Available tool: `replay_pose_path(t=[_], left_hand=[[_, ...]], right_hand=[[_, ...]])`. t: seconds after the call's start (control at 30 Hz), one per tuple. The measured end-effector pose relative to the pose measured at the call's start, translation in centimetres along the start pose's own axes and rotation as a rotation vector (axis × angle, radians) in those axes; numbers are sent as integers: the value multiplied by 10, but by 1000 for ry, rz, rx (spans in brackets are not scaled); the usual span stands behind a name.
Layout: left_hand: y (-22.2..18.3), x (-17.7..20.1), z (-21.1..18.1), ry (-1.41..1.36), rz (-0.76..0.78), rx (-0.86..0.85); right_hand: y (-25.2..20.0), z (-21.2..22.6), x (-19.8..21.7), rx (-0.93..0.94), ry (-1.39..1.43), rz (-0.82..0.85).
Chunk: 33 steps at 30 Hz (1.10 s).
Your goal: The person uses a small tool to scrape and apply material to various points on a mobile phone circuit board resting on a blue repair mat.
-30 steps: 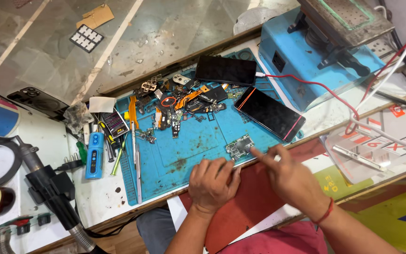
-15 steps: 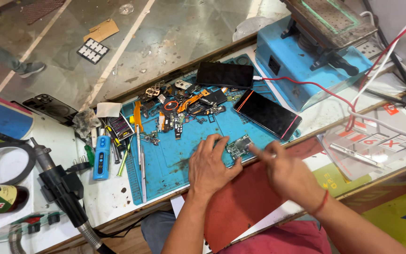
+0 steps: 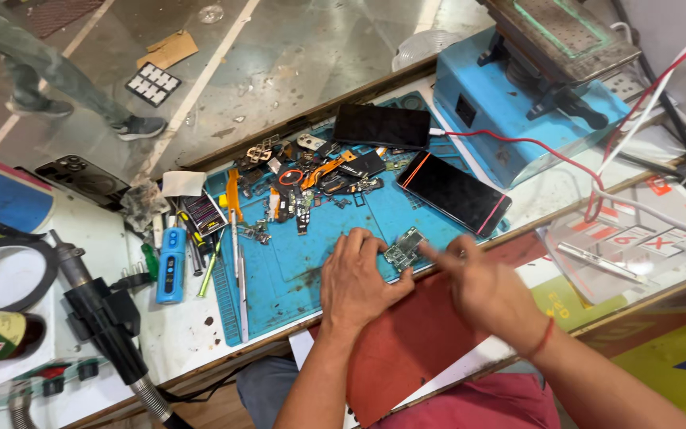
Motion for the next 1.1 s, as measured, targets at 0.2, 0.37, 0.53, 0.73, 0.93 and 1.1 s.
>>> replay_pose_path(t=[0.2,0.37,0.53,0.73,0.93,1.1], left_hand=[[1,2,-1,11,-28,-28],[0,6,-1,-6,-80,-46],[-4,2,1,15,-100,-56],[-4,4,-1,-9,-103,-72],[-3,3,-2,-2,-112,-77],[0,4,-2,-8,-133,-85]], right_hand=[[3,10,2,67,25,20],[8,5,4,80,16,133],[10,-7,7,-32,-35,72],[1,-2,2,31,20,14],[-2,-9,-2,59,0,41],[2,-13,8,-43,-22,133]])
Point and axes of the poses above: each hand's wrist, its own y-axis towards the middle knuckle, its own x-axis out of the back of the hand, z = x × y, the point moved 5 cm from there along y, towards the middle knuckle, and after that the axes turned 6 degrees about x, right-handed, at the moved point
